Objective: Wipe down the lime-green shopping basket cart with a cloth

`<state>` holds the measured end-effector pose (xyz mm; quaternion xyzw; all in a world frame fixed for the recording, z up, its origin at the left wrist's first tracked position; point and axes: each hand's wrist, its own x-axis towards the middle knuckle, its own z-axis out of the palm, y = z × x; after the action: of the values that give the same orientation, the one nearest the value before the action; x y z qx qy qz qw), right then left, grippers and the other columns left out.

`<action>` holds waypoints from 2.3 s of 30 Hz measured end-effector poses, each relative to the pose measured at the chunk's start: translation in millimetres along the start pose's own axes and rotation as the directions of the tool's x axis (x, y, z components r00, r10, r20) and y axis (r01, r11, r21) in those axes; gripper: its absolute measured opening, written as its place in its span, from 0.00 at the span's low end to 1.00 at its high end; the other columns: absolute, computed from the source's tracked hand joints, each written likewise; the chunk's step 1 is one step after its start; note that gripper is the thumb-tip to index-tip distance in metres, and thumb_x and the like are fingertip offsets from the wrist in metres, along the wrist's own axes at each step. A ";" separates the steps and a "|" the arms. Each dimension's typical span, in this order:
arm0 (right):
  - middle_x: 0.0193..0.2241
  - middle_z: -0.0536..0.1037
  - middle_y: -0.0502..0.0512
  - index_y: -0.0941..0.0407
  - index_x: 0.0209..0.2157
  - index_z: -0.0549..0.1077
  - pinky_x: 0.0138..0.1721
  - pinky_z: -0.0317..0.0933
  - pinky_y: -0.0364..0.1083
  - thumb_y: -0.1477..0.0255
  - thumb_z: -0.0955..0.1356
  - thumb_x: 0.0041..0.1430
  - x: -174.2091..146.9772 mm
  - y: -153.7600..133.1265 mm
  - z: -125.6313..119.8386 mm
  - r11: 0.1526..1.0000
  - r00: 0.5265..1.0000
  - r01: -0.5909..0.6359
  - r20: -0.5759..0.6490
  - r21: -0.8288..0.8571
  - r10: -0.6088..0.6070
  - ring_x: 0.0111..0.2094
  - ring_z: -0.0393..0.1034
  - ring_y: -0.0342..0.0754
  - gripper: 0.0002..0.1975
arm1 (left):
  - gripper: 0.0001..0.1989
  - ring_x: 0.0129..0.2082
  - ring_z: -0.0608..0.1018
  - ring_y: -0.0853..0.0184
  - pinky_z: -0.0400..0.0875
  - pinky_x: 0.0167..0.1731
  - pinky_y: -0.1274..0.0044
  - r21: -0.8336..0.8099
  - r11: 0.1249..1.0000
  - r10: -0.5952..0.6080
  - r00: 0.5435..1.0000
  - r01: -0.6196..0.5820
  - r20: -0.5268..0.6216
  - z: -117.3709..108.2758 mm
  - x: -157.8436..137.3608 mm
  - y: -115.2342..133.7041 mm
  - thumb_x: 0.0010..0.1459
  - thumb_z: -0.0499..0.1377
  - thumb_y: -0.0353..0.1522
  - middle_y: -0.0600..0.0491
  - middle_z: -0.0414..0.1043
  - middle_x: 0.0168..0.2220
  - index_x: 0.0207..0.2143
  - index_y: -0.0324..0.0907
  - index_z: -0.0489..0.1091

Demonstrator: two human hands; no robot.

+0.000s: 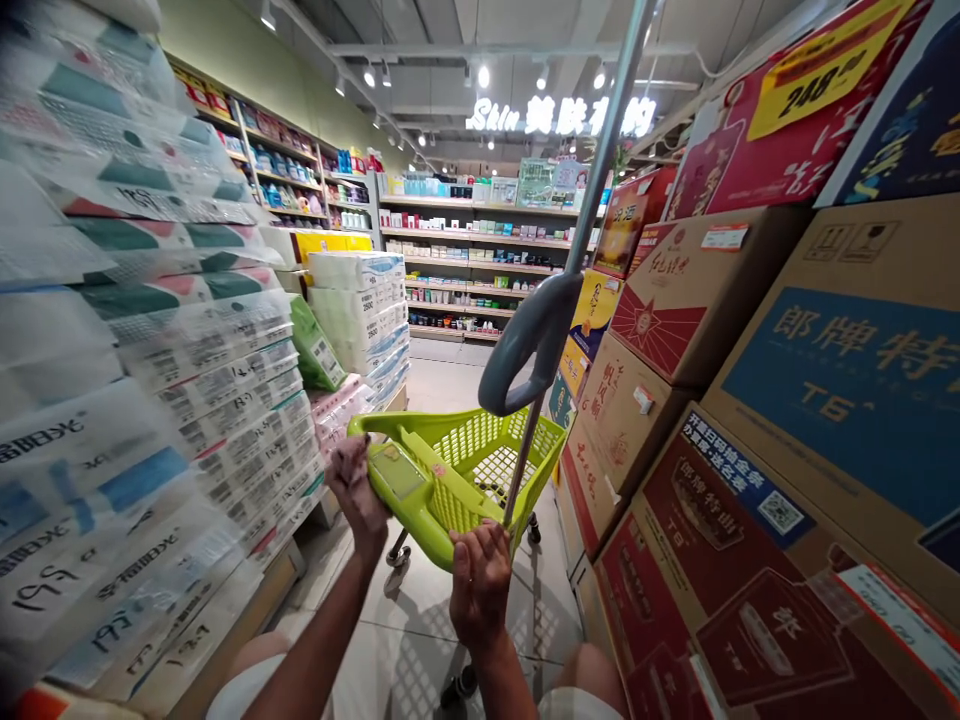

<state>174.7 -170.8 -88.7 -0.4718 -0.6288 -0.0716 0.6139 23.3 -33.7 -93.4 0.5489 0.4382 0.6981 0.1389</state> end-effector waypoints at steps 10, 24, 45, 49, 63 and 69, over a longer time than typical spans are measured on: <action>0.28 0.74 0.49 0.51 0.36 0.76 0.49 0.61 0.53 0.77 0.61 0.70 0.5 13.7 -18.5 1.000 0.998 0.008 -0.066 0.019 -0.006 0.37 0.71 0.51 0.14 | 0.13 0.51 0.79 0.52 0.73 0.56 0.54 0.138 0.836 0.474 0.826 -0.531 0.304 -33.3 -21.7 10.8 0.67 0.54 0.38 0.44 0.79 0.46 0.49 0.45 0.73; 0.27 0.71 0.49 0.53 0.30 0.71 0.43 0.60 0.51 0.74 0.62 0.71 11.9 28.0 -25.7 1.000 0.999 -0.017 -0.028 0.014 0.018 0.34 0.67 0.49 0.14 | 0.14 0.41 0.80 0.58 0.71 0.43 0.69 0.219 0.720 -0.051 0.264 -0.659 0.963 41.1 64.1 94.8 0.66 0.50 0.33 0.48 0.80 0.42 0.36 0.46 0.76; 0.26 0.73 0.50 0.53 0.31 0.79 0.47 0.68 0.53 0.71 0.61 0.73 10.9 47.0 -59.8 0.998 0.999 0.003 -0.041 0.055 0.000 0.33 0.70 0.47 0.19 | 0.22 0.43 0.79 0.55 0.74 0.45 0.67 0.370 0.667 0.289 0.682 -0.647 0.671 -30.4 -7.5 99.9 0.72 0.49 0.45 0.42 0.79 0.42 0.52 0.46 0.77; 0.25 0.73 0.50 0.53 0.30 0.80 0.46 0.69 0.52 0.72 0.61 0.73 18.6 49.8 -62.5 0.995 0.999 0.011 -0.044 0.099 -0.006 0.31 0.70 0.47 0.20 | 0.26 0.41 0.81 0.55 0.74 0.42 0.67 0.479 0.615 -0.067 0.563 -0.627 0.824 -9.6 23.4 128.0 0.73 0.43 0.44 0.42 0.80 0.41 0.51 0.42 0.76; 0.27 0.76 0.50 0.52 0.29 0.77 0.49 0.68 0.51 0.74 0.60 0.72 19.7 62.5 -75.8 0.991 1.000 0.017 -0.013 0.134 -0.016 0.33 0.72 0.46 0.19 | 0.25 0.39 0.82 0.57 0.75 0.39 0.71 0.484 0.683 -0.037 0.636 -0.547 0.771 -17.3 6.8 124.5 0.70 0.49 0.50 0.46 0.81 0.40 0.47 0.45 0.77; 0.35 0.81 0.51 0.52 0.31 0.73 0.55 0.64 0.53 0.75 0.57 0.73 21.2 58.8 -88.8 0.993 0.996 0.067 0.059 -0.097 -0.062 0.40 0.75 0.47 0.19 | 0.18 0.53 0.80 0.53 0.75 0.50 0.67 0.444 0.623 0.433 0.756 -0.644 0.490 -69.5 -52.1 100.5 0.71 0.54 0.40 0.42 0.79 0.50 0.57 0.45 0.73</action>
<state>281.5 -187.5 -78.6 -0.4827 -0.6565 -0.1090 0.5693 9.1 -158.8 -51.1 0.7811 0.4129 0.4304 -0.1849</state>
